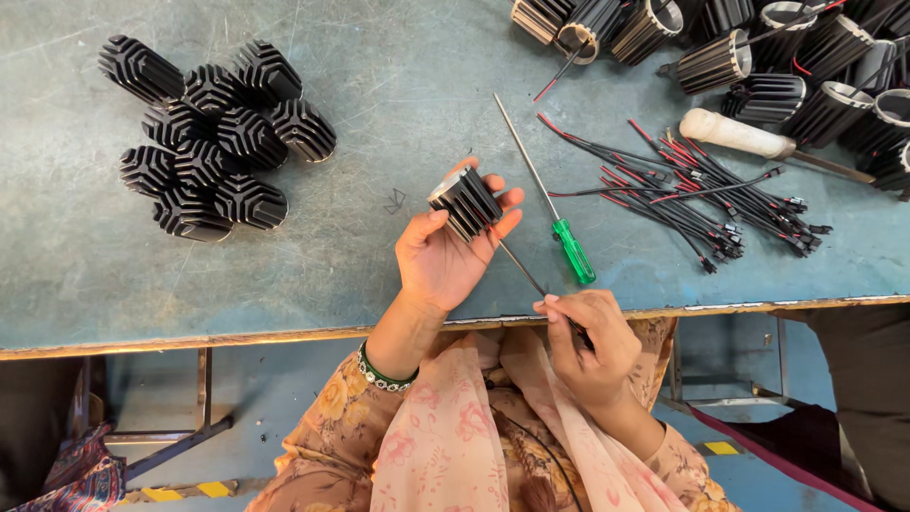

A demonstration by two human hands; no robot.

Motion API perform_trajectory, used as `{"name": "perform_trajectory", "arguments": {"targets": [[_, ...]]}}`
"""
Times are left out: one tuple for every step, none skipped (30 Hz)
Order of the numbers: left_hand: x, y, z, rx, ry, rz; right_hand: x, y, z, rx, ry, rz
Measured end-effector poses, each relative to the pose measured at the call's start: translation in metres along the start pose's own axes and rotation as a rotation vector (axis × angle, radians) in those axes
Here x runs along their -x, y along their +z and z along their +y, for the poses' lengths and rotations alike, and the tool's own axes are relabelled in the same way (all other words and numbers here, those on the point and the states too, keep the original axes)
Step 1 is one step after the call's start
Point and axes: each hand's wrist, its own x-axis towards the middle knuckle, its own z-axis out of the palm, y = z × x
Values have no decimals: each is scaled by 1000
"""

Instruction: The person assembles heat sinks with LED components by inserting wires and using a screwdriver to secure them.

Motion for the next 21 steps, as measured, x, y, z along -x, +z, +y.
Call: {"name": "perform_trajectory", "arguments": {"targets": [[0, 0, 0, -6, 0, -7, 0, 1, -1, 3, -2, 4], [1, 1, 0, -12, 0, -14, 0, 1, -1, 6, -4, 9], [0, 1, 0, -20, -1, -22, -1, 1, -1, 8, -7, 15], [-1, 1, 0, -15, 3, -21, -1, 0, -1, 7, -11, 20], [-1, 1, 0, -9, 7, -17, -1, 0, -1, 7, -13, 24], [-1, 1, 0, -3, 11, -13, -1, 0, -1, 7, -15, 28], [-1, 1, 0, -3, 10, -11, -1, 0, -1, 10, -15, 29], [-1, 0, 0, -2, 8, -8, -1, 0, -1, 13, -16, 31], [0, 0, 0, -1, 8, -3, 0, -1, -1, 16, -15, 30], [0, -1, 0, -2, 8, -3, 0, -1, -1, 20, -12, 28], [0, -1, 0, -4, 8, -4, 1, -1, -1, 22, -11, 28], [0, -1, 0, -7, 8, -5, 1, -1, -1, 25, -9, 27], [0, -1, 0, -10, 10, -4, 1, -1, -1, 23, -6, 28], [0, 0, 0, -13, 12, -4, 1, -1, -1, 21, -4, 30], [-1, 0, 0, -17, 14, -4, 0, -1, -1, 18, -2, 31], [-1, 0, 0, -18, 13, -6, 0, -1, -1, 20, -9, 32], [-1, 0, 0, -19, 12, -7, 0, -2, -1, 21, -16, 32], [0, 0, 0, -20, 12, -8, 0, -2, -1, 21, -22, 31], [0, 0, 0, -21, 14, -3, 0, -2, -1, 22, -22, 31], [0, 0, 0, -22, 17, 3, 1, -2, -1, 23, -21, 31], [0, 0, 0, -23, 18, 7, 1, -3, -1, 24, -21, 32]]}}
